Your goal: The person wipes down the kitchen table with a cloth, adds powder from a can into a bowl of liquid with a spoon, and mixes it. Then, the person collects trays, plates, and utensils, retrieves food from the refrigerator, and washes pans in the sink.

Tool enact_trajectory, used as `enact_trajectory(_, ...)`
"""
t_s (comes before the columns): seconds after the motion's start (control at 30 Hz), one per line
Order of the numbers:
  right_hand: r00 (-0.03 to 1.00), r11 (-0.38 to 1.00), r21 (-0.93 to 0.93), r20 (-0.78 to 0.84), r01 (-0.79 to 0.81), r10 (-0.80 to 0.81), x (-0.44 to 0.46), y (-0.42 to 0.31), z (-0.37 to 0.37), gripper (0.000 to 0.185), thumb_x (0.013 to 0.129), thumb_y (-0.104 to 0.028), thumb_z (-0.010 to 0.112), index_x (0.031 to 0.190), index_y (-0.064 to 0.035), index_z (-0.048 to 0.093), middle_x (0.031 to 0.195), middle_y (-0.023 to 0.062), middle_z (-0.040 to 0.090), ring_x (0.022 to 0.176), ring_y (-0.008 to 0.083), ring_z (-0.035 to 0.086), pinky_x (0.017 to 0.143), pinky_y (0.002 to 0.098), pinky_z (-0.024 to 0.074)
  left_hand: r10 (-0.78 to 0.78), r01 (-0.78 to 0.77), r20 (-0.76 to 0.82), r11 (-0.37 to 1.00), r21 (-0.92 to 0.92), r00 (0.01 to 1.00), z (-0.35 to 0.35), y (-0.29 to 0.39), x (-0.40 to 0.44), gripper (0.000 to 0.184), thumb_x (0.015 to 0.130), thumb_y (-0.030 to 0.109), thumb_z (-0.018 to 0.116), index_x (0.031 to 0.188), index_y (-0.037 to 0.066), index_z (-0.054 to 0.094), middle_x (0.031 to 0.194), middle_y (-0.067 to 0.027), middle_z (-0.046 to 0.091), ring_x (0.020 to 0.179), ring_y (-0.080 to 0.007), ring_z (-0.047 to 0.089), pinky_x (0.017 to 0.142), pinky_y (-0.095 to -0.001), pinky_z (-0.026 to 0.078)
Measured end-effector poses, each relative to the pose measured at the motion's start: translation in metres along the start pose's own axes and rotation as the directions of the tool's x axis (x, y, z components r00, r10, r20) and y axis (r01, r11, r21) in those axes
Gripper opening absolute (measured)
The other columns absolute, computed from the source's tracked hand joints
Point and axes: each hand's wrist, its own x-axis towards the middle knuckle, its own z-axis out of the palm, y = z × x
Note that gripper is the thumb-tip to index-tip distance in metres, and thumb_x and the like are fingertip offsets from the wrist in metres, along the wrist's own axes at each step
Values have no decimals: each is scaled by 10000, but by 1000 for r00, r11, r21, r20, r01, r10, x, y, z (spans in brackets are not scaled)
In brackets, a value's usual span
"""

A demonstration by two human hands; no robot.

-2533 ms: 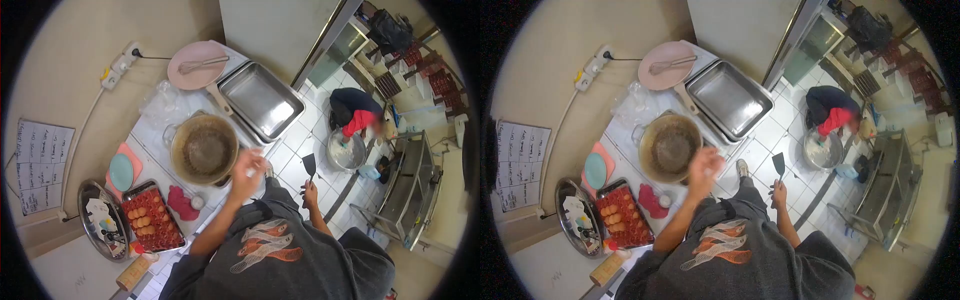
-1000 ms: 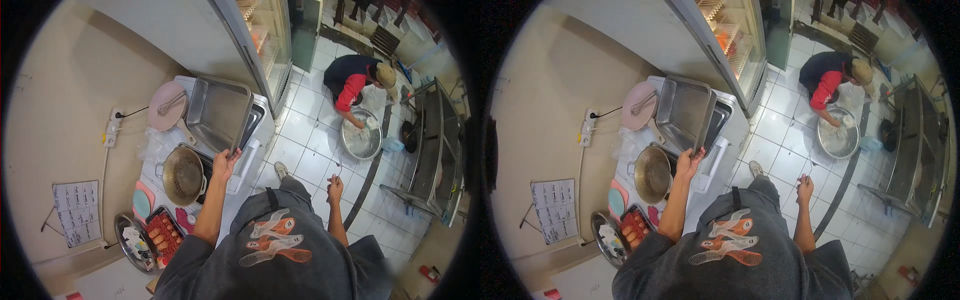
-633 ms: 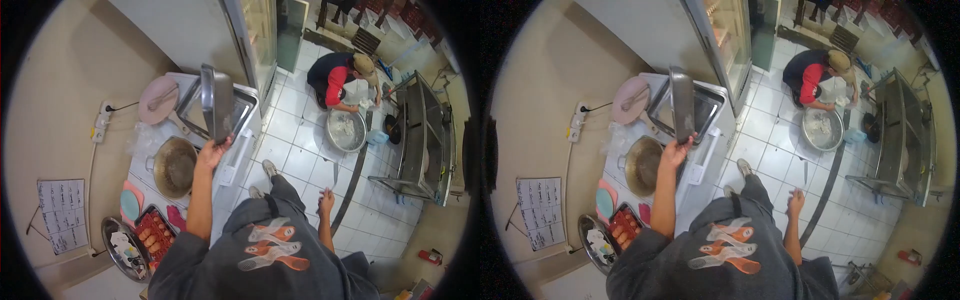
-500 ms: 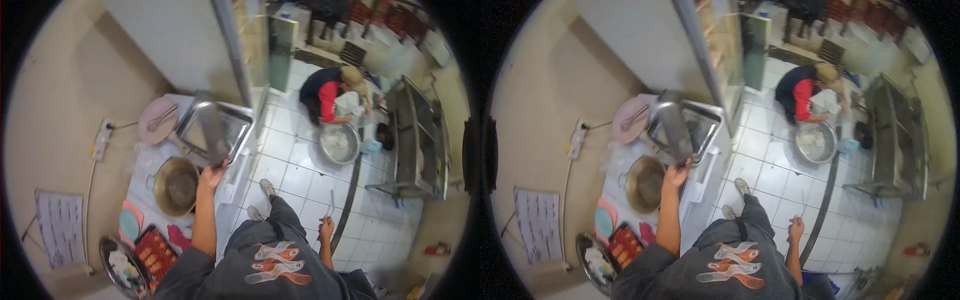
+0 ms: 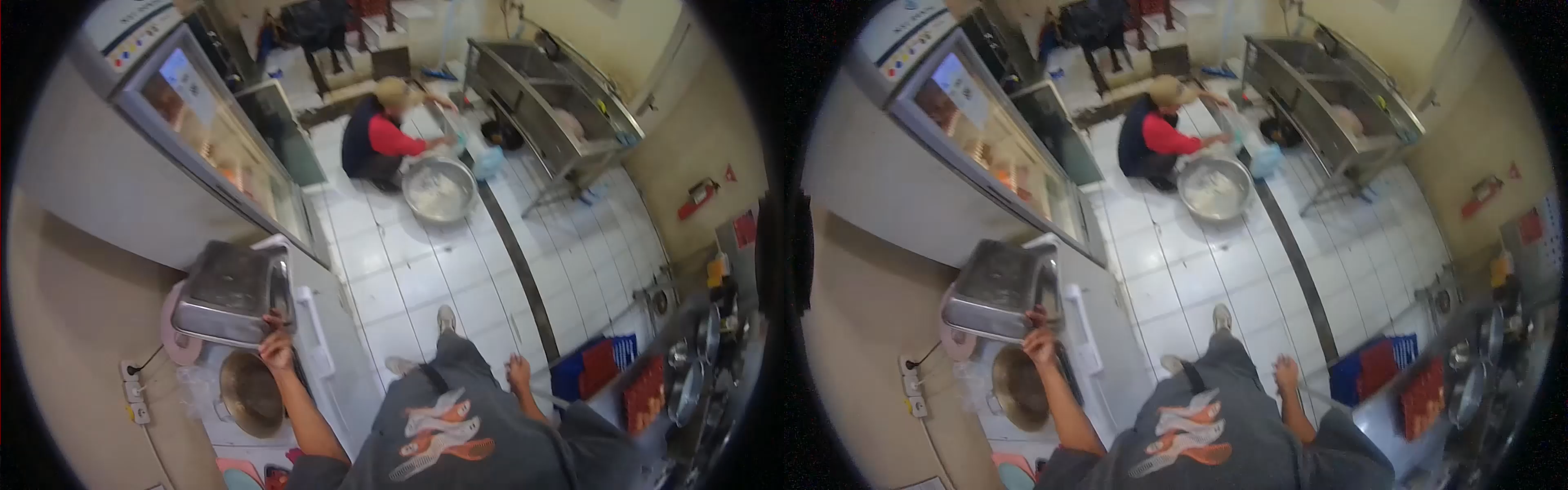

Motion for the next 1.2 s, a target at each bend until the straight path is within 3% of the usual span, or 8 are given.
enact_trajectory(0.23,985,972,228,169,-54,15,23,-104,15,285,960,-354,530,894,-77,542,771,60,623,471,69,448,362,208,321,-34,37,-26,992,124,999,-17,-58,6,564,882,-28,440,1404,-74,233,1091,-316,541,461,-189,569,334,-235,506)
enact_trajectory(0.43,886,790,548,463,-275,-12,103,-239,38,405,974,-419,483,1202,-85,514,960,34,568,658,75,466,431,152,363,-10,57,-168,960,276,986,-78,-136,-11,533,949,94,422,1433,-41,245,1009,-281,551,387,-177,527,292,-218,456)
enact_trajectory(0.47,892,760,612,441,-219,-97,117,-259,43,355,972,-420,488,1161,-119,492,976,21,579,732,78,486,475,131,394,-33,102,-185,920,378,982,-91,-146,-10,529,949,92,441,1422,-51,253,1014,-303,549,400,-177,539,298,-219,465)
enact_trajectory(0.57,712,733,674,559,-91,-426,128,-354,24,410,981,-410,467,772,-59,499,905,187,627,381,60,363,321,188,249,-141,273,-309,857,438,941,-142,-139,-42,492,939,125,506,1339,-97,326,1042,-348,547,417,-156,542,298,-205,438)
enact_trajectory(0.7,541,723,690,624,-42,-564,152,-428,-7,447,984,-393,470,712,-42,517,1033,252,651,376,68,413,304,174,253,274,272,-570,668,692,775,-179,-199,-44,439,900,147,587,1209,-120,425,1126,-385,537,414,-108,503,318,-171,385)
enact_trajectory(0.97,501,742,667,617,76,-606,171,-449,-46,447,972,-387,506,724,-20,561,1049,228,666,382,60,508,290,164,307,406,482,-650,445,754,642,-246,-217,-33,405,893,38,517,1293,49,452,1195,-359,529,564,-81,596,451,-159,511)
enact_trajectory(1.1,565,775,622,600,116,-566,169,-422,-58,450,950,-407,546,726,-17,569,1024,220,676,358,54,486,288,166,295,516,558,-714,451,696,474,-263,-187,-38,359,882,7,495,1232,84,482,1131,-292,597,571,-72,583,490,-156,524)
enact_trajectory(1.2,600,792,588,579,162,-553,166,-404,-62,440,930,-403,585,767,4,606,937,183,689,380,48,487,307,172,297,584,622,-718,414,665,379,-281,-159,-38,293,876,9,523,1151,110,501,862,-91,616,546,-78,543,460,-184,478)
